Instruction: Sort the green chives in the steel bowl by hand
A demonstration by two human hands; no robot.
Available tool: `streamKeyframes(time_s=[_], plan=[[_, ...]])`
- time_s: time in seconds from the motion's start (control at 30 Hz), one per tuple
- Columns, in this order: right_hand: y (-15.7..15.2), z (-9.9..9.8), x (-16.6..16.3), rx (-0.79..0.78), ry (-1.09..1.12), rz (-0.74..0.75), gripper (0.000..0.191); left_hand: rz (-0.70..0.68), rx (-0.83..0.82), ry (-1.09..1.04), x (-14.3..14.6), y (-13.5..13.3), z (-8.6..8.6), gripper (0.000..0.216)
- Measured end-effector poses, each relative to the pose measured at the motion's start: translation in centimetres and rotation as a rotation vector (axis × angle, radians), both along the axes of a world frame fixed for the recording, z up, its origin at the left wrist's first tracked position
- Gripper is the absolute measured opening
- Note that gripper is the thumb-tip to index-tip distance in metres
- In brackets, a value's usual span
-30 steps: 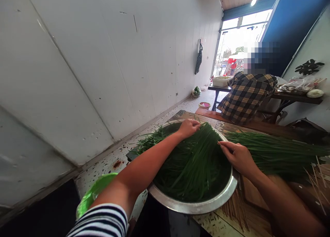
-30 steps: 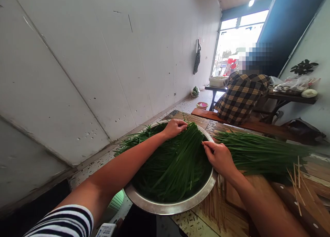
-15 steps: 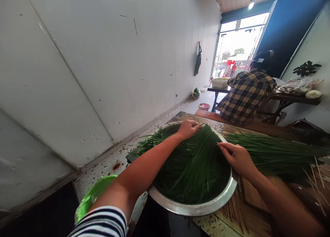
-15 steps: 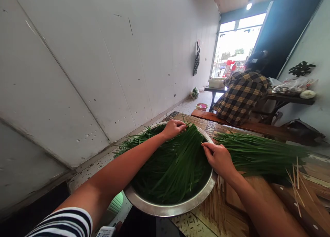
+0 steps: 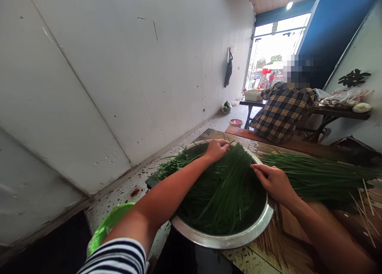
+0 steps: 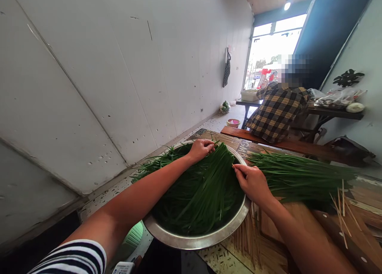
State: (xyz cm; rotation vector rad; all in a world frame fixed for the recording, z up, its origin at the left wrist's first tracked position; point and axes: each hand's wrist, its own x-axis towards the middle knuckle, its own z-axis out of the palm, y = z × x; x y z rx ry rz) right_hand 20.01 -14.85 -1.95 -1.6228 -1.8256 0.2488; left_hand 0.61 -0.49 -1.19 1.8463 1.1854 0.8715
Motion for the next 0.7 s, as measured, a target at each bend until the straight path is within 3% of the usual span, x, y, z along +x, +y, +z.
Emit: streamKeyframes(time_s=[0.7], plan=[[-0.04,0.16,-0.04,0.002,-0.021,-0.002,0.034,-0.026,0.019,-0.063,0.08,-0.06,-0.02,0.019]])
